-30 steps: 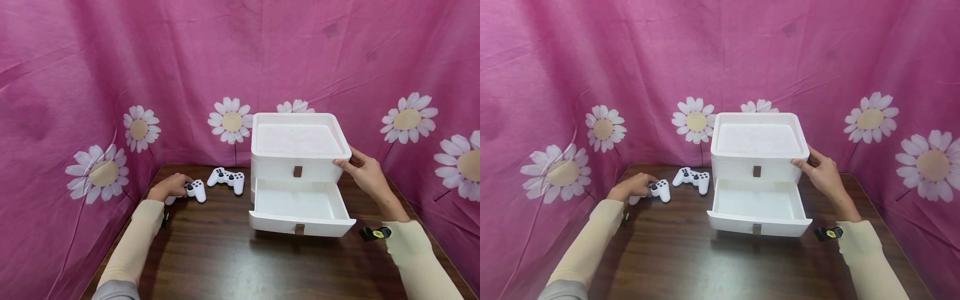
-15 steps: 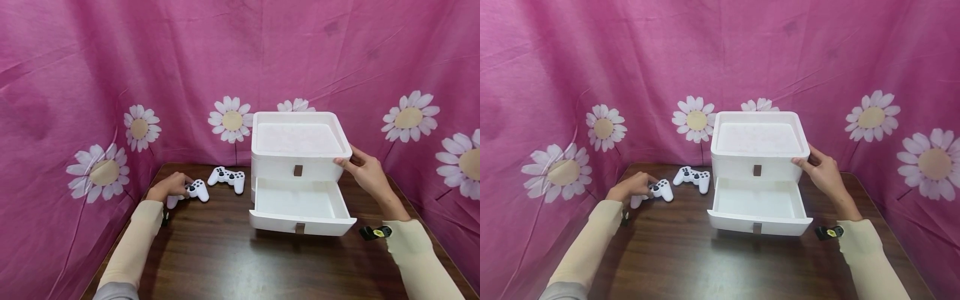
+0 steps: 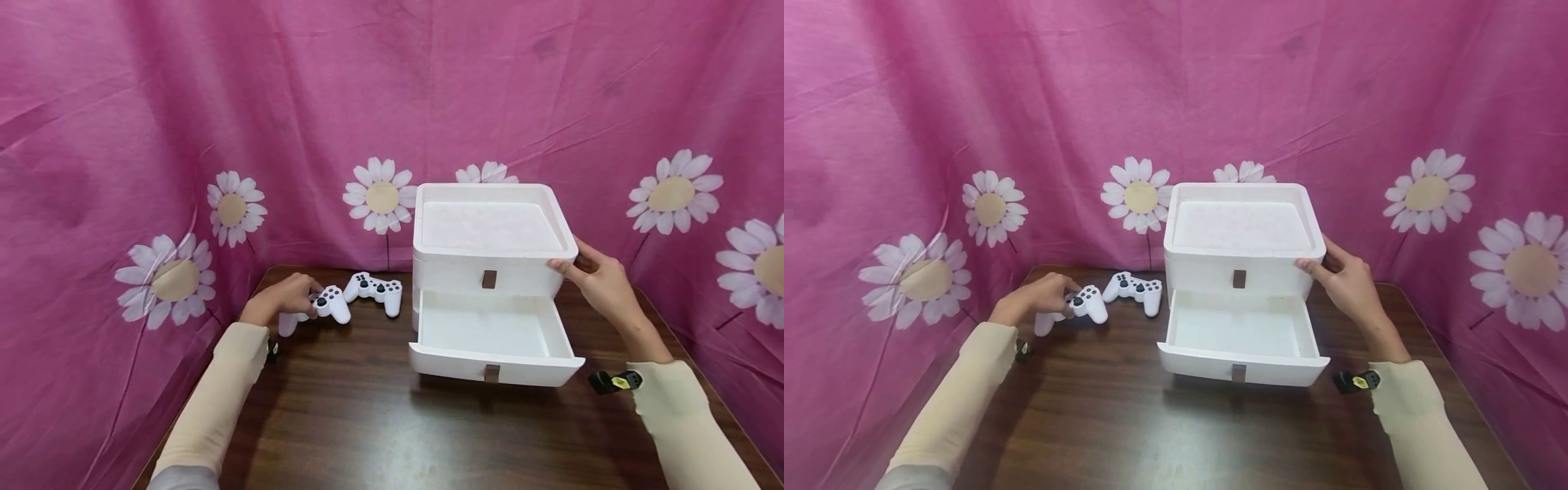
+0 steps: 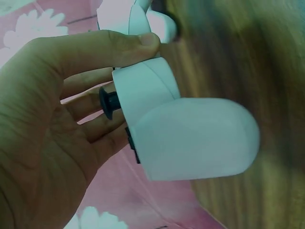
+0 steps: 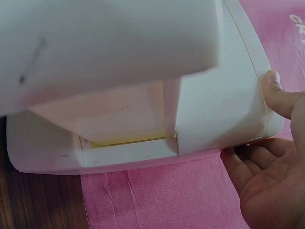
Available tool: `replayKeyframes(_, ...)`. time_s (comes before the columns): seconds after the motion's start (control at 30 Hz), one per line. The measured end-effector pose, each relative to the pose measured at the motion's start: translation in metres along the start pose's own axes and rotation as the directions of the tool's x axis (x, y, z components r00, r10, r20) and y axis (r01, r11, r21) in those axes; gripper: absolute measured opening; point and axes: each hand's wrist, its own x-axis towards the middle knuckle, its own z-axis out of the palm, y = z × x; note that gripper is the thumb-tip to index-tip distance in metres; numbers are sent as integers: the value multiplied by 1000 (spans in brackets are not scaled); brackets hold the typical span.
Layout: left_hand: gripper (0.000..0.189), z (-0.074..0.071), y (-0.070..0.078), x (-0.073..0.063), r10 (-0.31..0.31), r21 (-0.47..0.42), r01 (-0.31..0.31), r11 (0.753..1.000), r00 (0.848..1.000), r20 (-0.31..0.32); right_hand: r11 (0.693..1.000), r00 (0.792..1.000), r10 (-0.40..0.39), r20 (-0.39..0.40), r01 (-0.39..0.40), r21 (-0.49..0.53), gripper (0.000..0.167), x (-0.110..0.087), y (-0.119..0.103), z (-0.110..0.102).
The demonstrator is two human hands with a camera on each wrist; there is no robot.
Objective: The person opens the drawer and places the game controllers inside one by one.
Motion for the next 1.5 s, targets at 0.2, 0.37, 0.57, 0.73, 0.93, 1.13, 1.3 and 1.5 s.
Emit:
replayKeyframes(0.2, 55, -13, 21, -4, 36, -4, -37, 999, 999, -14, 1000, 1000, 17, 19, -17, 8, 83, -1, 1, 0)
replayKeyframes(0.37, 53, -26, 38, -7, 76, 6, -76, 997, 997, -23, 1000, 1000, 22, 15, -22, 5, 83, -1, 2, 0)
replayKeyframes(0.57, 51, -40, 58, -10, 143, 72, -140, 988, 989, -44, 1000, 1000, 13, 6, -13, 4, 83, -2, 1, -1)
replayKeyframes(0.73, 51, -50, 75, -10, 174, 100, -168, 981, 983, -59, 1000, 1000, 9, 1, -9, 6, 83, -2, 0, -1)
replayKeyframes(0.93, 36, -60, 98, -11, 236, 107, -229, 968, 970, -60, 1000, 1000, -3, -8, 3, 22, 82, -2, 0, -2)
replayKeyframes(1.13, 33, -68, 124, -11, 293, 125, -286, 950, 955, -46, 1000, 1000, -4, -11, 4, 24, 82, -3, 2, -2)
replayKeyframes(1.3, 36, -70, 142, -11, 308, 127, -301, 945, 950, -43, 1000, 1000, -2, -5, 2, 15, 83, -2, 1, -2)
replayKeyframes(1.5, 38, -75, 161, -7, 335, 120, -327, 937, 941, -48, 1000, 1000, 0, 5, 0, 13, 83, -1, -1, 1)
